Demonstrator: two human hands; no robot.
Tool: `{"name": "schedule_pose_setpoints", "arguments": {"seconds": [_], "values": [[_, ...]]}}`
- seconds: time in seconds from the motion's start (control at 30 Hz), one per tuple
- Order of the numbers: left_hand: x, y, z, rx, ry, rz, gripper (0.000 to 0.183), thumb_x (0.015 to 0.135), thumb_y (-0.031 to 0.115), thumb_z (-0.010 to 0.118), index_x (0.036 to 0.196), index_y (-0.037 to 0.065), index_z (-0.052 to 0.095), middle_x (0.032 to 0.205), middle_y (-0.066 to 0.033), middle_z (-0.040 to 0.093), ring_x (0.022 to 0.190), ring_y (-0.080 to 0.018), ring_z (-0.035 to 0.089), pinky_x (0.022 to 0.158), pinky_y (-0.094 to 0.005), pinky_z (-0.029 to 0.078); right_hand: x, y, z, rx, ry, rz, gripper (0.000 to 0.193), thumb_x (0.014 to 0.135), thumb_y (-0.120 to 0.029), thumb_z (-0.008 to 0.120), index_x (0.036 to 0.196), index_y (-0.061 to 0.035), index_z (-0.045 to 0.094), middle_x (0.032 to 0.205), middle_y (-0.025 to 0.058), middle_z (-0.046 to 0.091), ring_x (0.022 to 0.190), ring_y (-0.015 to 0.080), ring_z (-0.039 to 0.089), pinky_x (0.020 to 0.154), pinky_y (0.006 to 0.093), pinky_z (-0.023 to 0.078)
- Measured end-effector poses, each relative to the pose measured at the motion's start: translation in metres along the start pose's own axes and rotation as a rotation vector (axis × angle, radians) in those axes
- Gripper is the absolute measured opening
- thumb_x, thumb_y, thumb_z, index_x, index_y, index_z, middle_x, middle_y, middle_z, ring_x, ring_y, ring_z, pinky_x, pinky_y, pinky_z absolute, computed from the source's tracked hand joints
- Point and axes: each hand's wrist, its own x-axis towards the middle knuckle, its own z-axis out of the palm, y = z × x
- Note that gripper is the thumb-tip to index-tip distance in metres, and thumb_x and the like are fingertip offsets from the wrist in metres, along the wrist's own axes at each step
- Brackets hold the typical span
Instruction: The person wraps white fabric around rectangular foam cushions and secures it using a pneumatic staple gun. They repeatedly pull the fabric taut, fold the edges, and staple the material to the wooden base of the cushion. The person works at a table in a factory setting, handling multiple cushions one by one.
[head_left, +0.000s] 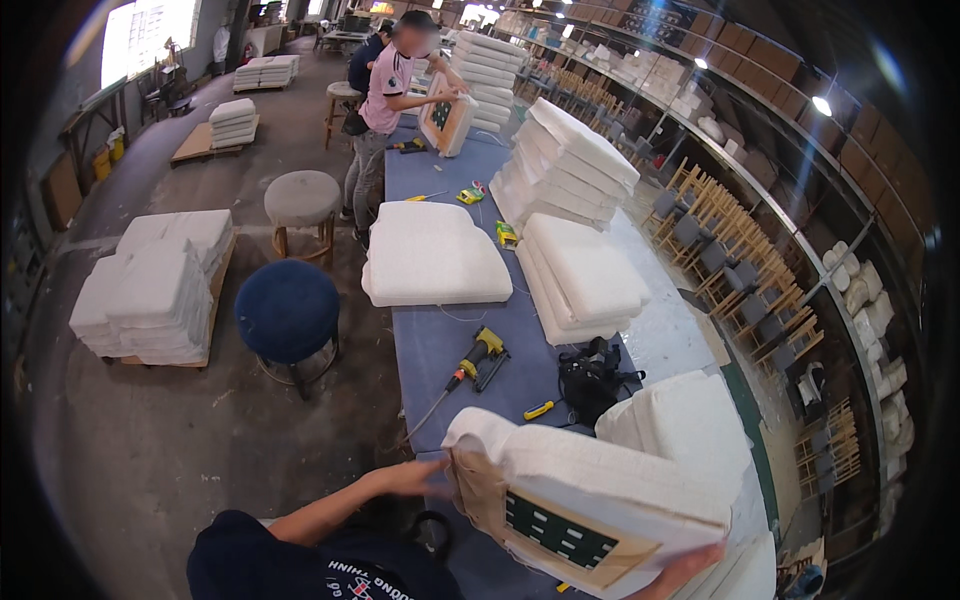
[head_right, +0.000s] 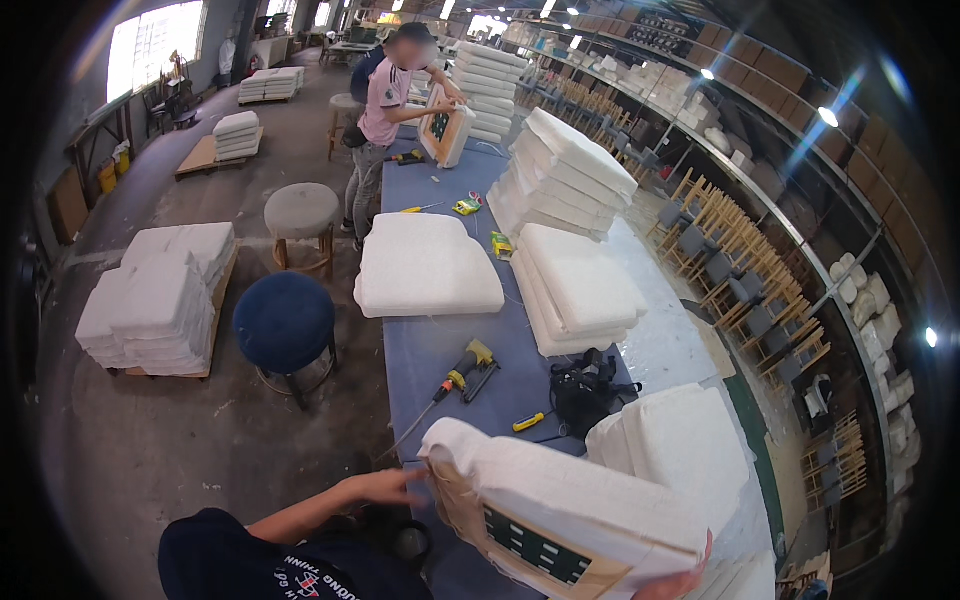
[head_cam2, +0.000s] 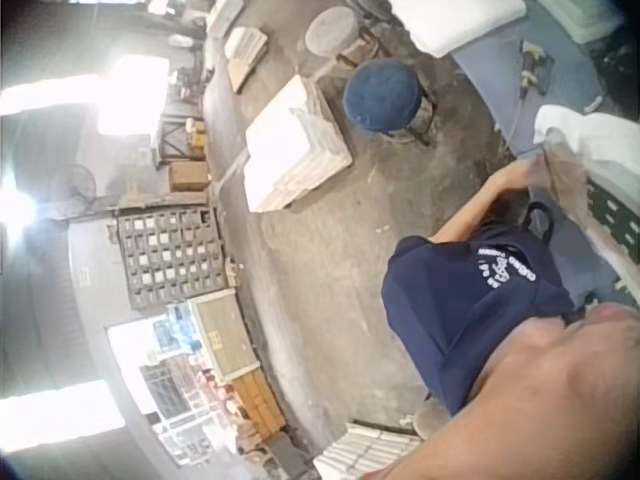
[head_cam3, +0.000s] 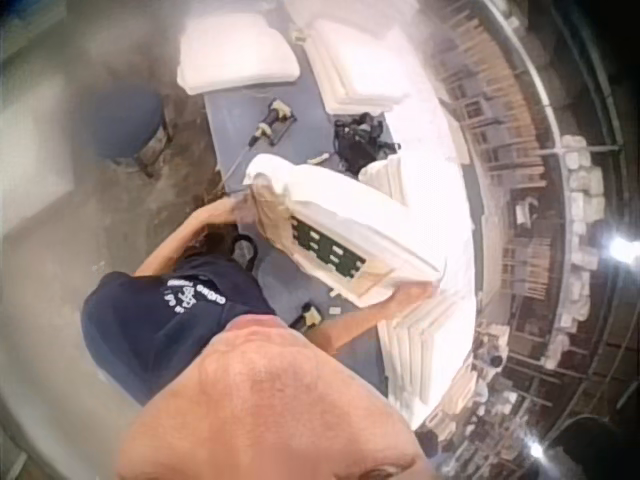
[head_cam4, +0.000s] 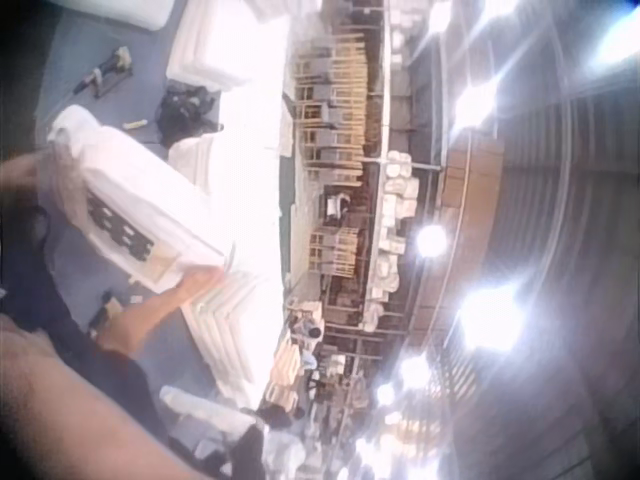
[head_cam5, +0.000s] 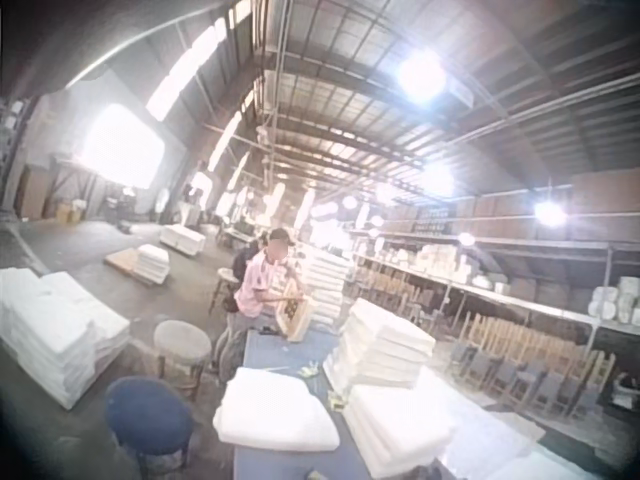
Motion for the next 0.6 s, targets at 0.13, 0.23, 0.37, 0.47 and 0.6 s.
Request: {"name": "schedule_pose_setpoints", "arguments": {"seconds": [0.13, 0.23, 0.37, 0.47, 0.6], "values": [[-0.032, 0.035, 0.001, 0.217, -0.504, -0.051, 0.049, 0.099, 0.043, 0.068, 0.127, 0.002, 0.067, 0.107, -0.0188, 0.075, 0.101, -0.0292, 0.072, 0.089, -0.0396, 0.055, -0.005, -0.007, 0.009, -0.069, -0.017, -0.056, 0.078, 0.102, -0.062, 0.037, 0.143, 0.0021, 0.054, 0.132, 0.0189, 0.062, 0.125, 0.0343, 0.058, 0.109, 0.0471, 0.044], [-0.024, 0.107, -0.026, -0.056, -0.320, 0.172, 0.033, 0.100, 0.029, 0.069, 0.114, 0.000, 0.072, 0.104, -0.0162, 0.075, 0.096, -0.0267, 0.072, 0.085, -0.0347, 0.055, -0.020, -0.021, 0.023, -0.084, -0.055, -0.106, 0.081, 0.102, -0.063, 0.036, 0.142, 0.0044, 0.055, 0.130, 0.0208, 0.063, 0.123, 0.0346, 0.059, 0.107, 0.0469, 0.045], [-0.024, 0.208, -0.067, -0.025, 0.219, 0.614, 0.018, 0.096, 0.014, 0.072, 0.106, -0.001, 0.072, 0.094, -0.0151, 0.073, 0.084, -0.0232, 0.071, 0.076, -0.0323, 0.056, -0.052, -0.054, 0.048, -0.084, -0.178, -0.224, 0.084, 0.102, -0.065, 0.035, 0.140, 0.0073, 0.055, 0.126, 0.0234, 0.064, 0.121, 0.0351, 0.060, 0.106, 0.0467, 0.045], [-0.058, 0.271, -0.103, 0.138, 0.705, 0.988, 0.012, 0.089, 0.002, 0.076, 0.100, -0.001, 0.072, 0.087, -0.0150, 0.071, 0.077, -0.0232, 0.071, 0.070, -0.0361, 0.059, -0.072, -0.093, 0.081, -0.104, -0.345, -0.381, 0.088, 0.100, -0.068, 0.035, 0.139, 0.0084, 0.056, 0.122, 0.0247, 0.066, 0.115, 0.0347, 0.062, 0.101, 0.0471, 0.048], [-0.072, 0.307, -0.119, 0.241, 0.939, 1.501, 0.007, 0.103, 0.016, 0.057, 0.105, 0.011, 0.061, 0.087, -0.0034, 0.059, 0.073, -0.0176, 0.059, 0.066, -0.0354, 0.055, -0.094, -0.111, 0.089, -0.402, -0.290, -0.544, 0.076, 0.104, -0.057, 0.034, 0.138, 0.0063, 0.060, 0.116, 0.0237, 0.066, 0.106, 0.0336, 0.063, 0.096, 0.0448, 0.048]]}}
